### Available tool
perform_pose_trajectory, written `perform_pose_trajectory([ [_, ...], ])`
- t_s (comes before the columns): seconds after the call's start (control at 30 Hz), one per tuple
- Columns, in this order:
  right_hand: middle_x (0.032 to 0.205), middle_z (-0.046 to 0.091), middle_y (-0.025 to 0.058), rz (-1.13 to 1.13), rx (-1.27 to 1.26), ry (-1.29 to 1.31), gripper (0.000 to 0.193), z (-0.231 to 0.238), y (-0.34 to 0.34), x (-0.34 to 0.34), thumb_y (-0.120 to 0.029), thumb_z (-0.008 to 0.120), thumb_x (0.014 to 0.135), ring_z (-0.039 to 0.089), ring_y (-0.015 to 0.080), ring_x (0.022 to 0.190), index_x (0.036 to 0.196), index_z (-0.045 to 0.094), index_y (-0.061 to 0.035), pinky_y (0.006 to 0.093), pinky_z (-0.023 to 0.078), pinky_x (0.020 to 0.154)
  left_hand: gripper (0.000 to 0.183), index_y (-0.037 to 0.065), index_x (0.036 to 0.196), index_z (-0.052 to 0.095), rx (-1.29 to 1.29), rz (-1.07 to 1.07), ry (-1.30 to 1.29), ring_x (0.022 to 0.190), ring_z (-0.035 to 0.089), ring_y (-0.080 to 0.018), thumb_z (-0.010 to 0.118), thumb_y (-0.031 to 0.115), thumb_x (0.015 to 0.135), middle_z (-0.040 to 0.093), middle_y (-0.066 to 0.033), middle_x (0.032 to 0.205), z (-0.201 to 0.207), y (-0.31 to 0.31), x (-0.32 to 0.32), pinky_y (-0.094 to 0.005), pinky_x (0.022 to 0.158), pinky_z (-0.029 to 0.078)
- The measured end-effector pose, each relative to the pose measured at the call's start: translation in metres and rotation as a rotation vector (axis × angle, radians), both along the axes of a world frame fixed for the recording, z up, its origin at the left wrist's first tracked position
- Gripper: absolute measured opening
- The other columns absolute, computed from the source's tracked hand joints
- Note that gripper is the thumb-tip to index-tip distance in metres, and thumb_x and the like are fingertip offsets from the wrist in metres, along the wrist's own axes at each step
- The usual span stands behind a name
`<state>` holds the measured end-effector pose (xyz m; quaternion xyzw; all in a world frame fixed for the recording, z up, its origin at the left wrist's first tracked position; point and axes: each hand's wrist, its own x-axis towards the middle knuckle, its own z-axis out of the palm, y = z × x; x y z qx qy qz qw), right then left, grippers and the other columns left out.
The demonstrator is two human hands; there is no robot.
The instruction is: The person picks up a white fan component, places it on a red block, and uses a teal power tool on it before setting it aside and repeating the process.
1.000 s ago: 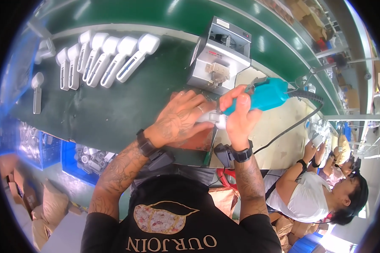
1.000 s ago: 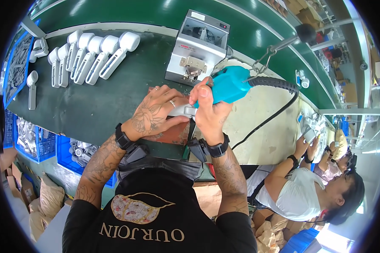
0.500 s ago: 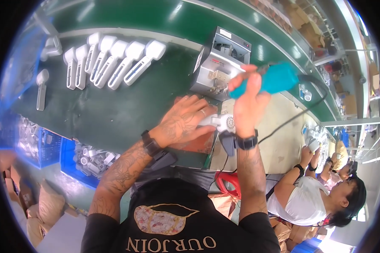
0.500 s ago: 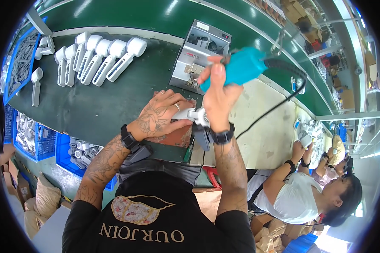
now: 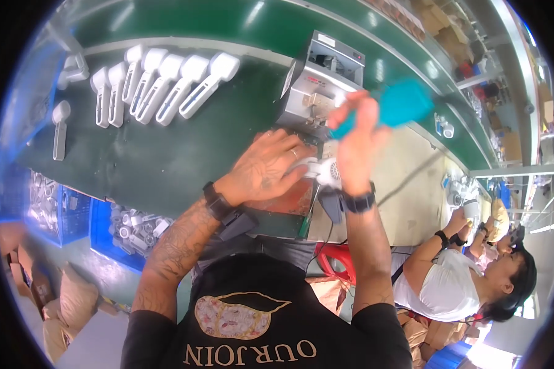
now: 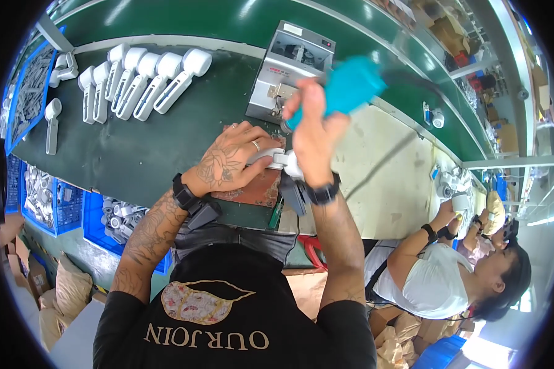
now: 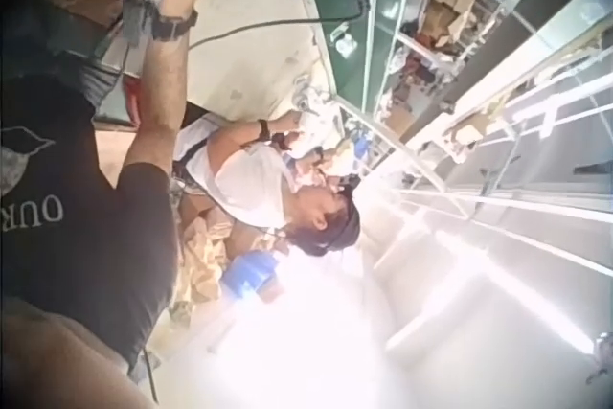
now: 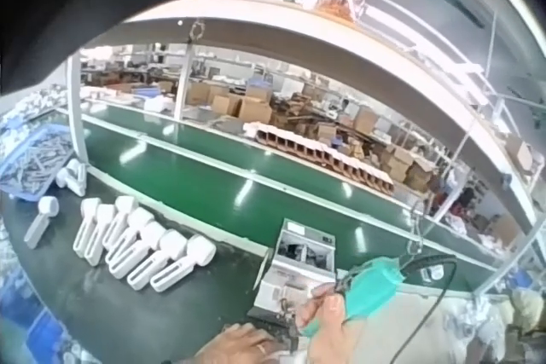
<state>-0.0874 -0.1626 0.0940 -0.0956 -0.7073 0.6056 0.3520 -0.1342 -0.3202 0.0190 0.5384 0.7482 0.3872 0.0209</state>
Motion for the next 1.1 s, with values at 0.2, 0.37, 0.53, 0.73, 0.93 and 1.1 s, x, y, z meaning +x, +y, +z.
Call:
perform_pose_trajectory([
  [0.2, 0.070, 0.055, 0.0075, 0.065, -0.108, 0.065, 0.058, -0.005, -0.003, 0.057, -0.052, 0.060, 0.099, 0.054, 0.0189, 0.060, 0.110, 0.054, 0.0048, 0.0340, 0.045, 0.057, 0.034, 0.014, 0.124, 0.067, 0.002, -0.052, -0.043, 0.104, 0.056, -0.0278, 0.066, 0.025, 0.092, 0.062, -0.0047, 0.111, -0.003, 0.005, -0.001, -0.0432, 0.093, 0.043],
  [0.37, 0.069, 0.057, 0.0079, 0.029, -0.116, 0.012, 0.061, -0.014, -0.005, 0.063, -0.054, 0.062, 0.096, 0.056, 0.0194, 0.062, 0.109, 0.054, 0.0055, 0.0331, 0.045, 0.058, 0.036, 0.014, 0.126, 0.066, -0.026, -0.068, -0.081, 0.104, 0.055, -0.0275, 0.066, 0.025, 0.092, 0.060, -0.0048, 0.111, 0.002, 0.005, -0.001, -0.0429, 0.094, 0.042],
  [0.53, 0.070, 0.058, 0.0079, 0.049, -0.113, 0.027, 0.058, -0.018, -0.006, 0.066, -0.052, 0.061, 0.098, 0.057, 0.0196, 0.063, 0.109, 0.054, 0.0050, 0.0330, 0.046, 0.059, 0.036, 0.013, 0.127, 0.066, -0.042, -0.072, -0.096, 0.103, 0.054, -0.0282, 0.066, 0.026, 0.093, 0.060, -0.0058, 0.110, 0.003, 0.004, 0.000, -0.0436, 0.094, 0.041],
  [0.73, 0.073, 0.057, 0.0090, 0.137, -0.115, 0.056, 0.049, -0.031, -0.005, 0.067, -0.046, 0.060, 0.100, 0.056, 0.0191, 0.064, 0.102, 0.053, 0.0023, 0.0335, 0.048, 0.061, 0.035, 0.010, 0.124, 0.064, -0.009, -0.088, -0.025, 0.102, 0.055, -0.0281, 0.065, 0.024, 0.092, 0.059, -0.0069, 0.108, 0.000, 0.005, 0.000, -0.0434, 0.086, 0.041],
  [0.93, 0.073, 0.056, 0.0089, 0.175, -0.109, 0.089, 0.042, -0.034, -0.003, 0.063, -0.041, 0.059, 0.102, 0.056, 0.0187, 0.064, 0.098, 0.052, 0.0001, 0.0337, 0.048, 0.061, 0.037, 0.010, 0.126, 0.064, -0.017, -0.075, 0.008, 0.102, 0.055, -0.0278, 0.065, 0.024, 0.092, 0.059, -0.0068, 0.109, 0.003, 0.007, -0.001, -0.0433, 0.087, 0.041],
  [1.1, 0.073, 0.056, 0.0083, 0.150, -0.112, 0.084, 0.039, -0.034, -0.004, 0.061, -0.039, 0.057, 0.103, 0.056, 0.0183, 0.064, 0.099, 0.052, -0.0006, 0.0331, 0.047, 0.061, 0.037, 0.010, 0.126, 0.064, -0.030, -0.077, 0.000, 0.103, 0.055, -0.0280, 0.066, 0.024, 0.091, 0.060, -0.0064, 0.109, 0.006, 0.007, -0.003, -0.0436, 0.088, 0.042],
])
